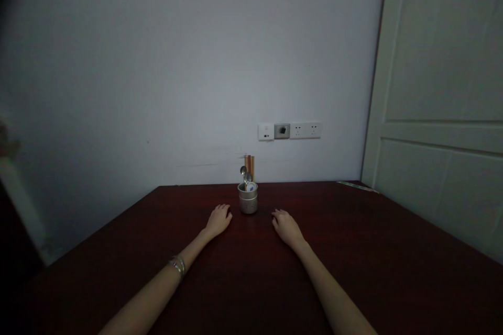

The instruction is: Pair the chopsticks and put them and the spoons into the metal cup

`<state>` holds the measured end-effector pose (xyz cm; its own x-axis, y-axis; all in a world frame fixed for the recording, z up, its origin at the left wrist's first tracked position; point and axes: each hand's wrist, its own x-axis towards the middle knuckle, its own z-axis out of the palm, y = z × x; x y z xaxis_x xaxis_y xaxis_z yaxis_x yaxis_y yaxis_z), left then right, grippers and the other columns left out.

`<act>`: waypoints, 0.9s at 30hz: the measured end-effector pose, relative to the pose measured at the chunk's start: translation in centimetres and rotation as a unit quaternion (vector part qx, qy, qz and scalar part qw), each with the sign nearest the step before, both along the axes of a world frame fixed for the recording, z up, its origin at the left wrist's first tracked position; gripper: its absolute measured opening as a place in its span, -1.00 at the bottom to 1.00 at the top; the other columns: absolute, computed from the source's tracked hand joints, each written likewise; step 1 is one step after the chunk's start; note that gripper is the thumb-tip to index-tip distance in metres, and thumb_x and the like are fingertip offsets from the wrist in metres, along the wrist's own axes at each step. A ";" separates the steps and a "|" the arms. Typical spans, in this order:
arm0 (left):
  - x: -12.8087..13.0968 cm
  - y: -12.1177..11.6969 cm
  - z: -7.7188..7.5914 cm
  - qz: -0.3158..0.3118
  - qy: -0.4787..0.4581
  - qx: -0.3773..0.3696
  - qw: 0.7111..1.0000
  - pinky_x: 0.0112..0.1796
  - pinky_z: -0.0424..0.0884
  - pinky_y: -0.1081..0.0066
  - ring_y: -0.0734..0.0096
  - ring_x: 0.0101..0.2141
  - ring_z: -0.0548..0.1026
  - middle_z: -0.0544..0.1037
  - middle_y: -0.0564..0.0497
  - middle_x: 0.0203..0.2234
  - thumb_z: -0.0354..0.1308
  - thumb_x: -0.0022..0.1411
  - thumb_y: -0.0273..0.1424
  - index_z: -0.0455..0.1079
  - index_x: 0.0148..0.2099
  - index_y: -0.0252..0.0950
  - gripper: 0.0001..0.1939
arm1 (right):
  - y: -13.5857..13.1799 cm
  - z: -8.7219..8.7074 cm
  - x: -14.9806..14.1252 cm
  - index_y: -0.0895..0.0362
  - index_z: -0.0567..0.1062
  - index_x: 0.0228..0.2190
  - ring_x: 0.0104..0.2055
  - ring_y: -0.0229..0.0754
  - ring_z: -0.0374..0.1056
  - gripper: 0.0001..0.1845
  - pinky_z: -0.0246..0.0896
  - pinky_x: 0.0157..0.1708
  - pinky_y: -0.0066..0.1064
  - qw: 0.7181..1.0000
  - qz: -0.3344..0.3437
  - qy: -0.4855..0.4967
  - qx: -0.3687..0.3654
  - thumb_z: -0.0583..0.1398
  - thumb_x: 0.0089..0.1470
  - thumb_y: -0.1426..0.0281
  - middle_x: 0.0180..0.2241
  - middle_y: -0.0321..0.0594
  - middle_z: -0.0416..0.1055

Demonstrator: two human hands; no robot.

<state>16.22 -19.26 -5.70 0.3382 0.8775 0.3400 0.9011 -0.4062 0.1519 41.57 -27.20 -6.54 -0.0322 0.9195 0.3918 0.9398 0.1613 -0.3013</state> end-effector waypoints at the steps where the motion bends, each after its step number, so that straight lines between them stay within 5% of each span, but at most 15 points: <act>1: 0.0 0.0 0.0 0.000 0.000 0.000 1.000 0.00 0.11 0.25 0.18 0.02 0.23 0.32 -0.21 0.00 -0.17 0.17 -0.36 0.26 0.03 -0.40 -0.58 | 0.1 -0.1 0.0 0.29 0.43 -0.12 0.06 -0.11 0.17 -0.60 0.00 0.06 -0.33 1.000 0.001 0.001 0.001 -0.02 0.05 0.43 -0.03 0.01 0.31; 20: 0.1 -0.4 0.0 -0.002 -0.009 -0.011 1.000 0.01 0.09 0.22 0.11 0.06 0.18 0.30 -0.23 0.01 -0.17 0.18 -0.34 0.28 0.01 -0.41 -0.58 | 0.0 0.0 0.1 0.30 0.43 -0.12 0.06 -0.10 0.18 -0.60 0.02 0.06 -0.32 1.000 0.004 0.005 -0.003 -0.02 0.04 0.44 -0.02 0.02 0.30; 27: 0.2 -0.4 0.8 -0.045 -0.137 -0.024 0.989 0.07 0.01 0.27 0.17 0.13 0.06 0.10 -0.26 0.13 -0.05 0.13 -0.21 -0.04 0.19 -0.48 -0.34 | -0.1 0.1 0.0 0.29 0.43 -0.12 0.06 -0.09 0.18 -0.61 0.01 0.06 -0.31 1.000 0.002 0.011 -0.007 -0.01 0.04 0.44 -0.01 0.02 0.30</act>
<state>16.37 -19.67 -4.86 0.3165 0.8652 0.3889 0.7839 -0.4694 0.4064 41.61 -27.35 -6.43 -0.0265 0.9248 0.3795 0.9320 0.1602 -0.3251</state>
